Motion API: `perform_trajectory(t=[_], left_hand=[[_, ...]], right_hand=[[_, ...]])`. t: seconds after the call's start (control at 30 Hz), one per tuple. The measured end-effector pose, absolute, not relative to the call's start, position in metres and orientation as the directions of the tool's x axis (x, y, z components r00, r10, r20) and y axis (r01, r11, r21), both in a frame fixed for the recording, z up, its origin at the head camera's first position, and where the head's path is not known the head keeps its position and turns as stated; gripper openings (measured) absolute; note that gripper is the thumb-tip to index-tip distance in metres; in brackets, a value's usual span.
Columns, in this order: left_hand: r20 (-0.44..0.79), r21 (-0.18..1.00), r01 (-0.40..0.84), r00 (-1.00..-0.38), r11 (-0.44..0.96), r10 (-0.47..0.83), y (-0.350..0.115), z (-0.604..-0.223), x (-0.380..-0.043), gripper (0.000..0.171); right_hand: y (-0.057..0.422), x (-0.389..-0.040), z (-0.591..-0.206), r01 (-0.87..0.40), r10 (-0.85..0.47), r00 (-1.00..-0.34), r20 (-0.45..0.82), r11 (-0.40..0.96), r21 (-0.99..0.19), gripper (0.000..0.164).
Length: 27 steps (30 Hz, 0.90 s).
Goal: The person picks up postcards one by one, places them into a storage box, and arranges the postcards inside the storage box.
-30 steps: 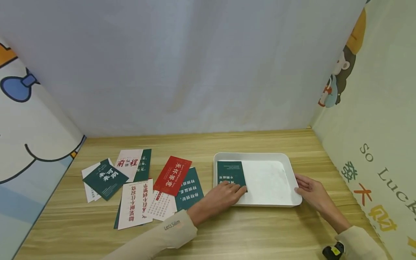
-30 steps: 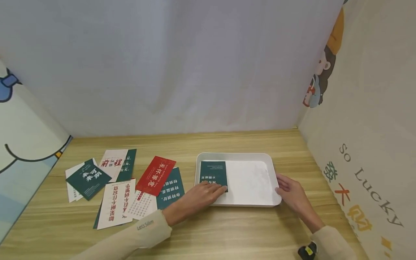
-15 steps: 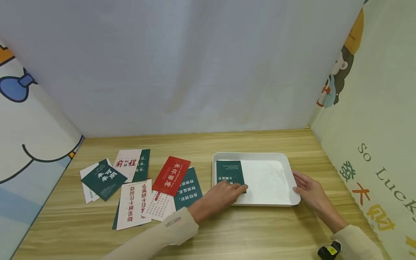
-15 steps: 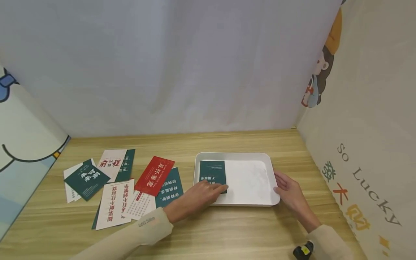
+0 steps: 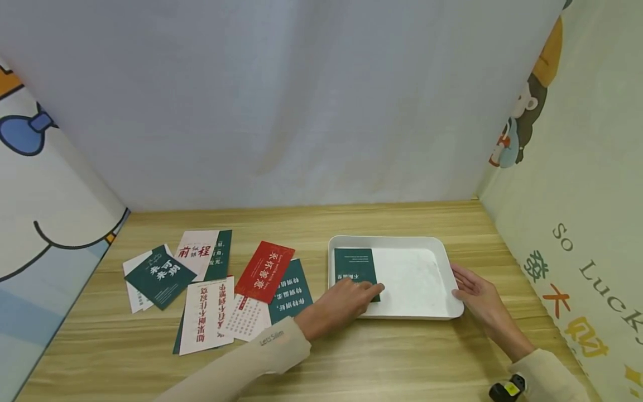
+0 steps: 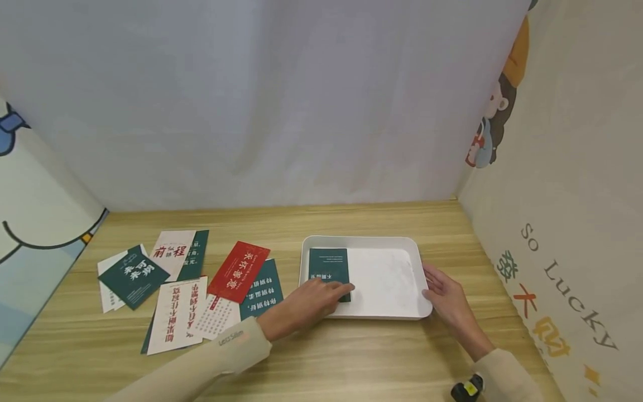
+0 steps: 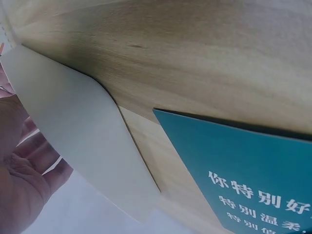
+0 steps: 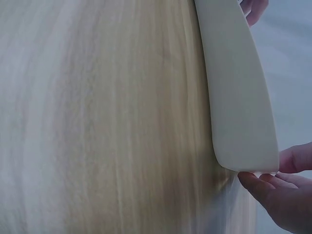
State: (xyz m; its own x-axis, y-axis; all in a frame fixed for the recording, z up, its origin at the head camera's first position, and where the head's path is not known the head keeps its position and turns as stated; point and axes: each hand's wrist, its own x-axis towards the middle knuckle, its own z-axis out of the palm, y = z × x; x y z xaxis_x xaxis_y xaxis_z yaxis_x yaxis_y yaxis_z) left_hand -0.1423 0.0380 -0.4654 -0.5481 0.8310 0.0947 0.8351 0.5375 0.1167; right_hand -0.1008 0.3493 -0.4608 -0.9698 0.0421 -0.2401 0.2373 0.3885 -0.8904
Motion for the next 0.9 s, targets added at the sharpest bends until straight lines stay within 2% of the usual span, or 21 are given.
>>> perform_trajectory(t=[0.23, 0.4, 0.67, 0.8, 0.9], left_hand=[[0.05, 0.19, 0.806, -0.579, 0.561, 0.814, 0.036, -0.467, -0.142, 0.039], [0.031, 0.192, 0.793, -0.593, 0.578, 0.804, 0.036, -0.468, -0.142, 0.039], [0.03, 0.083, 0.804, -0.593, 0.589, 0.805, 0.034, -0.468, -0.141, 0.04], [0.09, 0.017, 0.814, -0.579, 0.58, 0.81, 0.03, -0.456, -0.138, 0.037], [0.159, 0.018, 0.806, -0.586, 0.591, 0.795, 0.023, -0.441, -0.138, 0.039]], right_hand=[[0.347, -0.101, -0.462, 0.239, 0.032, -0.969, -0.247, 0.397, -0.886, 0.061], [0.344, -0.102, -0.463, 0.237, 0.02, -0.968, -0.25, 0.405, -0.883, 0.061], [0.344, -0.101, -0.464, 0.216, 0.002, -0.972, -0.236, 0.413, -0.885, 0.061], [0.348, -0.099, -0.462, 0.198, -0.001, -0.976, -0.219, 0.43, -0.881, 0.061], [0.351, -0.098, -0.46, 0.19, 0.0, -0.977, -0.212, 0.44, -0.878, 0.061]])
